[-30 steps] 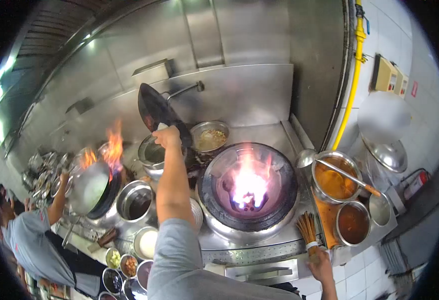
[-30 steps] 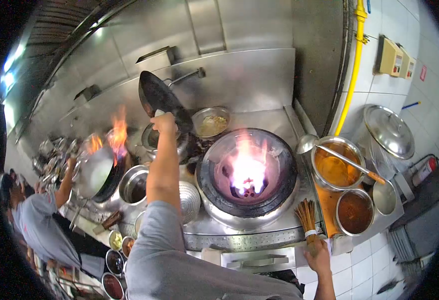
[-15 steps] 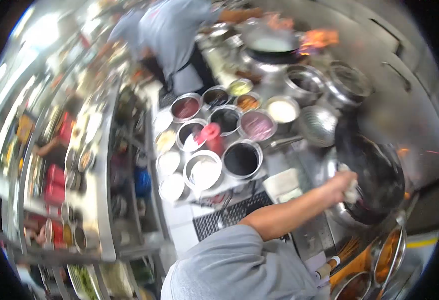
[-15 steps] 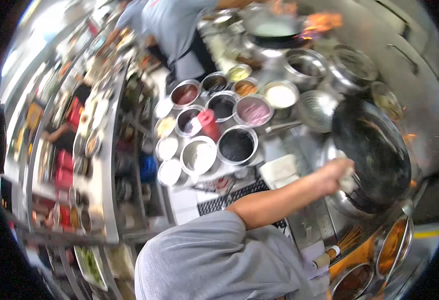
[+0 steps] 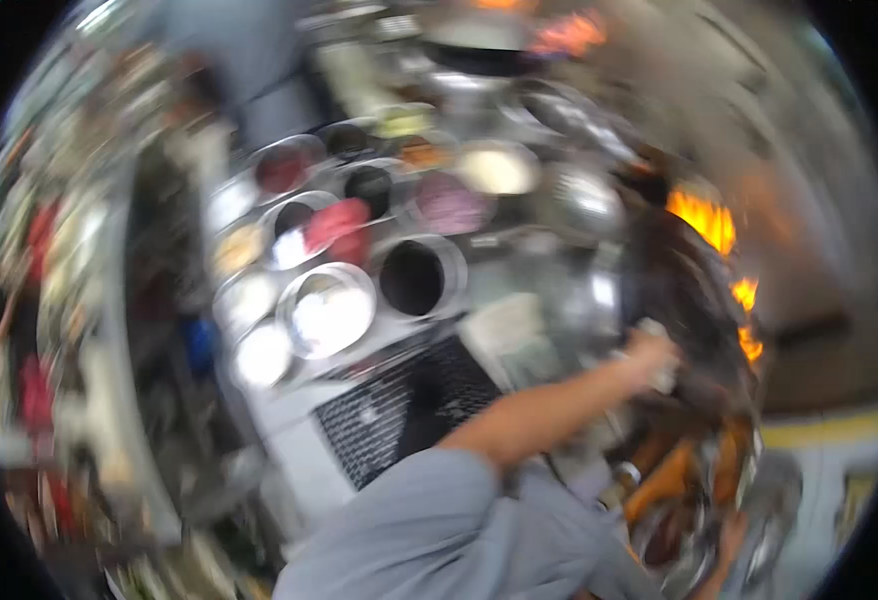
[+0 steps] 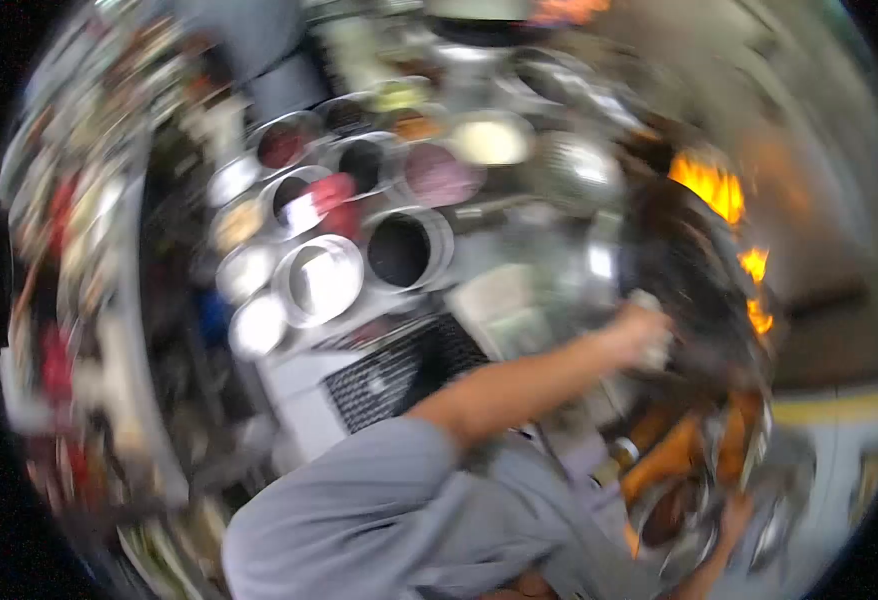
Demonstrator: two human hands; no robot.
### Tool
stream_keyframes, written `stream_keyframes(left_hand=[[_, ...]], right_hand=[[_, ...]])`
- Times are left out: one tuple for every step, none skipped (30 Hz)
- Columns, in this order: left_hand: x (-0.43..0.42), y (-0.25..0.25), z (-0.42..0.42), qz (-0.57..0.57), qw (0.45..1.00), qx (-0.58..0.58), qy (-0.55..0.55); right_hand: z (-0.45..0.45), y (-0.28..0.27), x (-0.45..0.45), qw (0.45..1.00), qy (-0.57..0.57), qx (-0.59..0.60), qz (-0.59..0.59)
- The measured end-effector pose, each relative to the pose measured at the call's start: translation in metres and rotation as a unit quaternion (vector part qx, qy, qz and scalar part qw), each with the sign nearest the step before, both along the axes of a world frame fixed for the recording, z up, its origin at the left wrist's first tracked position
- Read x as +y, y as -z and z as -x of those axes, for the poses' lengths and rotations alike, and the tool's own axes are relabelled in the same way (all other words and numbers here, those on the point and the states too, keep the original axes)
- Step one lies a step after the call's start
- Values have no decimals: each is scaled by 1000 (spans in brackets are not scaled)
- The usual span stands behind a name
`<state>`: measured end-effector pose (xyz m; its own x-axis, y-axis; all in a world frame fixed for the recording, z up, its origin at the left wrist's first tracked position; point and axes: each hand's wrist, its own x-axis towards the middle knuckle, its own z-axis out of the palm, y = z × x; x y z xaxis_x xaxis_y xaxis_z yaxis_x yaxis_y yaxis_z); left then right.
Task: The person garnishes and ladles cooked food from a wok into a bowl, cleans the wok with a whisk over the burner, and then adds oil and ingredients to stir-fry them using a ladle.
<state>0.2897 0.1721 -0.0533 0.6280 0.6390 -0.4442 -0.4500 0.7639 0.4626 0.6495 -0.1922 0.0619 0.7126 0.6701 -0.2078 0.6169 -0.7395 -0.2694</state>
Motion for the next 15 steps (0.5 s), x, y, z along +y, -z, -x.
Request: stream_keyframes(left_hand=[[-5, -24, 16, 83, 995, -37, -30], [-1, -12, 9, 18, 999, 31, -38], [1, -13, 14, -14, 1000, -10, -23], [9, 9, 5, -29, 999, 10, 16], [6, -20, 24, -15, 999, -10, 36], [2, -33, 39, -2, 999, 27, 30], [0, -54, 69, 2, 994, 12, 108], [1, -21, 77, 32, 990, -51, 131], [-1, -12, 96, -5, 991, -38, 130], [-3, -3, 118, -39, 991, -26, 124], [-4, -16, 146, -44, 993, -1, 111], [-3, -29, 172, -52, 994, 24, 96], [0, -23, 190, -79, 992, 65, 75], [4, -16, 206, -107, 987, 104, 52], [6, -10, 220, -132, 981, 142, 28]], right_hand=[[-19, 31, -13, 991, 24, -104, -83], [19, 8, 13, 985, 74, 103, -116], [78, -12, 50, 948, 89, 191, -238], [92, -21, 73, 940, 93, 225, -240], [139, -51, 113, 912, 47, 293, -284], [199, -90, 157, 877, -16, 325, -353], [208, -107, 186, 862, -31, 364, -352], [225, -122, 214, 834, -17, 400, -380], [238, -133, 247, 804, -9, 437, -404], [246, -133, 283, 803, 10, 436, -406], [252, -131, 323, 801, 24, 437, -409], [252, -122, 366, 817, -8, 434, -380], [252, -107, 411, 832, -40, 431, -348], [251, -88, 456, 856, -53, 397, -327], [254, -71, 498, 880, -66, 361, -303]])
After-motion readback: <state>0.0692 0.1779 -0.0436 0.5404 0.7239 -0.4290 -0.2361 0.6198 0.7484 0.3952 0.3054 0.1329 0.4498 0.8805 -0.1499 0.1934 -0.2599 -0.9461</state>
